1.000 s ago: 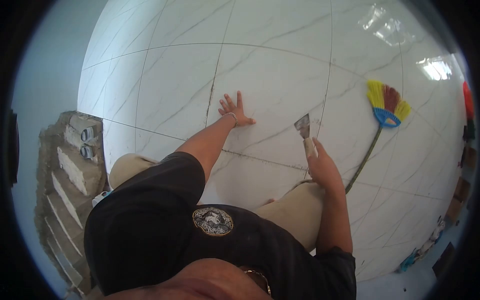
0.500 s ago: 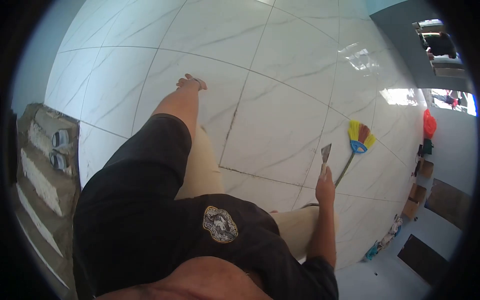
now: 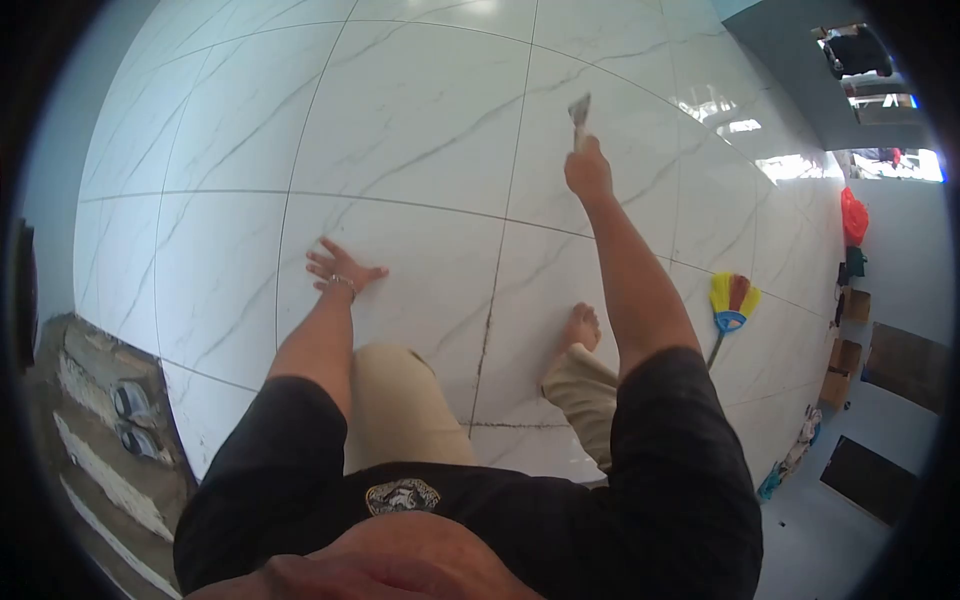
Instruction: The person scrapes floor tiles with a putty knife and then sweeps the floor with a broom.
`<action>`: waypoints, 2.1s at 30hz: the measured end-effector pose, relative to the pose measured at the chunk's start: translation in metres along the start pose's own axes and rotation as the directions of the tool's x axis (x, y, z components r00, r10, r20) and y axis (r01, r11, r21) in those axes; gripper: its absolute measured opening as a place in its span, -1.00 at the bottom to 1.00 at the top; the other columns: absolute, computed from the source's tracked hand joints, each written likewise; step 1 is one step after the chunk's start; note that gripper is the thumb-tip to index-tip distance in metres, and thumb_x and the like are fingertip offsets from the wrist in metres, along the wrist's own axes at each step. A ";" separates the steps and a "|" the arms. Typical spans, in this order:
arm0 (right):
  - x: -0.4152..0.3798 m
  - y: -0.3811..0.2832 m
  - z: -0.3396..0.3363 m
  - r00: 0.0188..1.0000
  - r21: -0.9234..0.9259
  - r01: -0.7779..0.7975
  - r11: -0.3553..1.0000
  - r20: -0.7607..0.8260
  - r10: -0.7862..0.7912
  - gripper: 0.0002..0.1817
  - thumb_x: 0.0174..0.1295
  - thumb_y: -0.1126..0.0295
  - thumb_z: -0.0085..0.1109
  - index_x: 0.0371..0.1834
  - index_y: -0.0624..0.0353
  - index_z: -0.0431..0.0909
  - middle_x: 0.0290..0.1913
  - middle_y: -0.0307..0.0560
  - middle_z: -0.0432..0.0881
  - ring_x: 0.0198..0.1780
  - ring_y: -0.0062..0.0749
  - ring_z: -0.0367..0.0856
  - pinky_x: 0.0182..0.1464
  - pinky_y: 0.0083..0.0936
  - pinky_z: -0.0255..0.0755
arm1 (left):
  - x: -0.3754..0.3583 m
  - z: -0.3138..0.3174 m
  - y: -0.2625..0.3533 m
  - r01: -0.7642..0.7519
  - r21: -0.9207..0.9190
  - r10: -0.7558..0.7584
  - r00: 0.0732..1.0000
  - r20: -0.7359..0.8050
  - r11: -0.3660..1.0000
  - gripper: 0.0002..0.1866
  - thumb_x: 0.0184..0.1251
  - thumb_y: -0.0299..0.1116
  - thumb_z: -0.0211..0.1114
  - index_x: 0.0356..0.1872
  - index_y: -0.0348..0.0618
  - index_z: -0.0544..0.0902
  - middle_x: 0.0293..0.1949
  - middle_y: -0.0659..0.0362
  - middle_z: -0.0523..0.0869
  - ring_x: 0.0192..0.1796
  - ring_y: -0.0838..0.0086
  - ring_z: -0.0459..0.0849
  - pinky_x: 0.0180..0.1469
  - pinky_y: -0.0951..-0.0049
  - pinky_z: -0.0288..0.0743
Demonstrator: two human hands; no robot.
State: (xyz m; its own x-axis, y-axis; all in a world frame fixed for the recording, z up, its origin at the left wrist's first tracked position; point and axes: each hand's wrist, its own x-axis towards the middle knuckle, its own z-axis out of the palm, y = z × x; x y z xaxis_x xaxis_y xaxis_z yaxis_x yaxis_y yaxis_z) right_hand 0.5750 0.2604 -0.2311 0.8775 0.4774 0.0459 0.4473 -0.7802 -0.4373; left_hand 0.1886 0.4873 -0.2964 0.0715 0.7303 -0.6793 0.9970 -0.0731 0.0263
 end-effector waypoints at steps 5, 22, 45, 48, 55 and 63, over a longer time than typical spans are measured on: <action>0.121 -0.040 0.060 1.000 -0.063 -0.018 0.998 0.017 0.019 -0.63 0.35 0.23 -0.12 0.16 0.08 0.41 -0.04 0.31 0.61 -0.01 0.34 0.57 0.05 0.08 0.44 | 0.010 0.005 0.005 0.030 -0.013 -0.030 0.999 0.012 0.999 0.65 -0.37 0.13 0.69 0.48 0.00 -0.59 0.49 -0.29 -0.54 0.55 -0.17 -0.52 0.46 -0.31 -0.28; 0.173 -0.059 0.101 0.971 -0.403 0.070 0.912 0.235 0.030 -0.67 0.24 0.31 -0.02 -0.08 0.26 0.63 -0.01 0.26 0.65 0.09 0.11 0.62 0.08 -0.16 0.53 | 0.012 -0.001 0.005 0.017 -0.024 -0.016 0.998 0.054 1.000 0.64 -0.34 0.17 0.67 0.47 -0.01 -0.60 0.47 -0.31 -0.59 0.53 -0.20 -0.58 0.45 -0.31 -0.32; -0.427 -0.073 0.012 0.804 -0.244 0.045 0.969 0.584 0.110 -0.53 0.22 0.42 -0.01 0.19 0.40 0.28 -0.49 0.39 0.59 -0.43 0.25 0.62 -0.39 0.07 0.48 | -0.004 0.000 -0.013 -0.025 -0.100 0.029 0.999 0.038 0.995 0.60 -0.26 0.18 0.63 0.47 0.04 -0.62 0.48 -0.21 -0.65 0.53 -0.08 -0.66 0.47 -0.25 -0.51; -0.461 -0.062 -0.027 0.529 -0.139 0.363 0.921 0.845 -0.081 -0.66 0.22 0.43 -0.03 0.00 0.43 0.40 -0.38 0.43 0.61 -0.33 0.26 0.64 -0.25 0.05 0.51 | -0.004 -0.001 -0.015 -0.039 -0.102 0.039 0.999 0.001 0.994 0.61 -0.29 0.17 0.64 0.48 0.04 -0.59 0.50 -0.20 -0.59 0.55 -0.07 -0.59 0.49 -0.23 -0.44; -0.252 -0.112 -0.052 0.949 -0.379 0.173 0.909 0.312 -0.051 -0.80 0.16 0.37 0.12 -0.22 0.24 0.47 -0.26 0.18 0.59 -0.27 0.08 0.64 -0.21 -0.11 0.54 | -0.005 -0.014 -0.013 0.004 -0.101 0.005 0.996 0.093 0.995 0.62 -0.27 0.13 0.65 0.46 0.06 -0.65 0.49 -0.19 -0.64 0.54 -0.07 -0.65 0.48 -0.23 -0.48; -0.112 -0.212 0.090 0.894 -0.427 0.293 0.855 0.440 -0.086 -0.57 0.35 0.24 -0.10 0.27 -0.06 0.43 -0.20 0.33 0.61 -0.09 0.17 0.65 -0.07 -0.02 0.54 | 0.007 -0.015 -0.012 0.033 -0.139 -0.012 0.989 0.148 0.990 0.62 -0.25 0.09 0.66 0.44 0.08 -0.69 0.47 -0.20 -0.70 0.51 -0.08 -0.72 0.46 -0.23 -0.54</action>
State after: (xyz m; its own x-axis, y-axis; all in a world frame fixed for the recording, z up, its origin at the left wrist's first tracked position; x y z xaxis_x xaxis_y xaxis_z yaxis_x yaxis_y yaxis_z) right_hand 0.3663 0.4086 -0.2242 0.6696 0.6717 -0.3168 0.7135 -0.7003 0.0232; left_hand 0.1776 0.5038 -0.2901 0.0538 0.6227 -0.7806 0.9934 0.0460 0.1051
